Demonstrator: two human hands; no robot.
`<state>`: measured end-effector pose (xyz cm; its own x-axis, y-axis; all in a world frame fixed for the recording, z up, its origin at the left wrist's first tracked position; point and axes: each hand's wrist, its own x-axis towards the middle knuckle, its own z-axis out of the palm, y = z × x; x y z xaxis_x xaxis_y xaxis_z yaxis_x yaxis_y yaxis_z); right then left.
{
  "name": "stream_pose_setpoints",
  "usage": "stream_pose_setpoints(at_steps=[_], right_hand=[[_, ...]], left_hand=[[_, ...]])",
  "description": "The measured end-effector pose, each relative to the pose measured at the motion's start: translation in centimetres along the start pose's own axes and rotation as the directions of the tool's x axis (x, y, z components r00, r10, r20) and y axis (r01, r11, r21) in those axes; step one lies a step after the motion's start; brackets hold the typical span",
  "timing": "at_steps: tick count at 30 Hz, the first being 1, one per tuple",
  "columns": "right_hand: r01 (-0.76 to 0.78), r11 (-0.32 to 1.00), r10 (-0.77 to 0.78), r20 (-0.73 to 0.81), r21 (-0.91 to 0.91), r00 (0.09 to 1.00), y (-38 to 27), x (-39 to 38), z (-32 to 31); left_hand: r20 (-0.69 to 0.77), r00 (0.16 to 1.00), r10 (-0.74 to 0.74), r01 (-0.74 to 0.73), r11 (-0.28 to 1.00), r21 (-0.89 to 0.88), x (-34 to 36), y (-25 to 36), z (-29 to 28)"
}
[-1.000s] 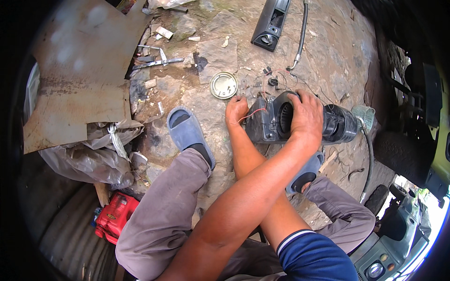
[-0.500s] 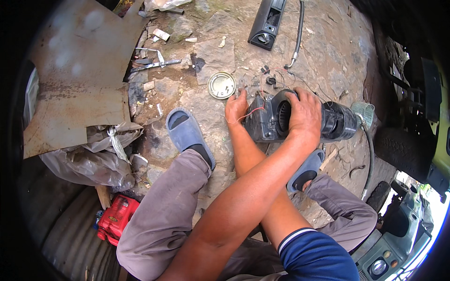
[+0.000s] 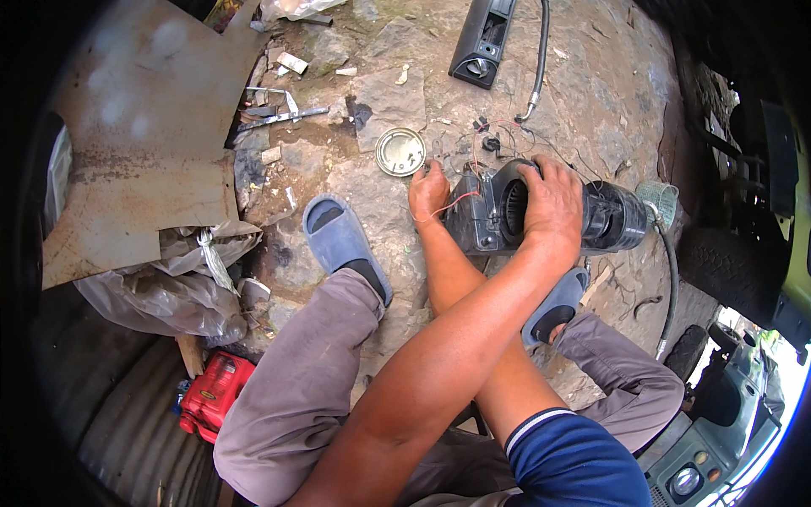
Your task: The person assembles a blower unit, joining the housing sections and securing them using a screwdriver.
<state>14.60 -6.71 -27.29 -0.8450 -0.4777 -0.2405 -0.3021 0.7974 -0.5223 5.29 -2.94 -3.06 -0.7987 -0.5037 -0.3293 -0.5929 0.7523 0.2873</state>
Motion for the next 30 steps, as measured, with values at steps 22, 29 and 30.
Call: stream_pose_setpoints(at_steps=[22, 29, 30], right_hand=[[0.087, 0.996, -0.087, -0.078, -0.003, 0.993, 0.6, 0.1, 0.3], [0.243, 0.958, -0.252, 0.045, 0.150, 0.967, 0.3, -3.9, -3.9], [0.322, 0.935, -0.322, -0.026, 0.151, 0.946, 1.3, -5.0, -5.1]], left_hand=[[-0.018, 1.000, 0.005, -0.006, 1.000, -0.013, -0.3, -0.1, -0.3], [-0.013, 1.000, 0.015, -0.016, 0.999, -0.037, 0.5, -0.3, -0.3], [-0.043, 0.998, 0.046, -0.048, 0.998, -0.049, 0.7, 0.1, 0.0]])
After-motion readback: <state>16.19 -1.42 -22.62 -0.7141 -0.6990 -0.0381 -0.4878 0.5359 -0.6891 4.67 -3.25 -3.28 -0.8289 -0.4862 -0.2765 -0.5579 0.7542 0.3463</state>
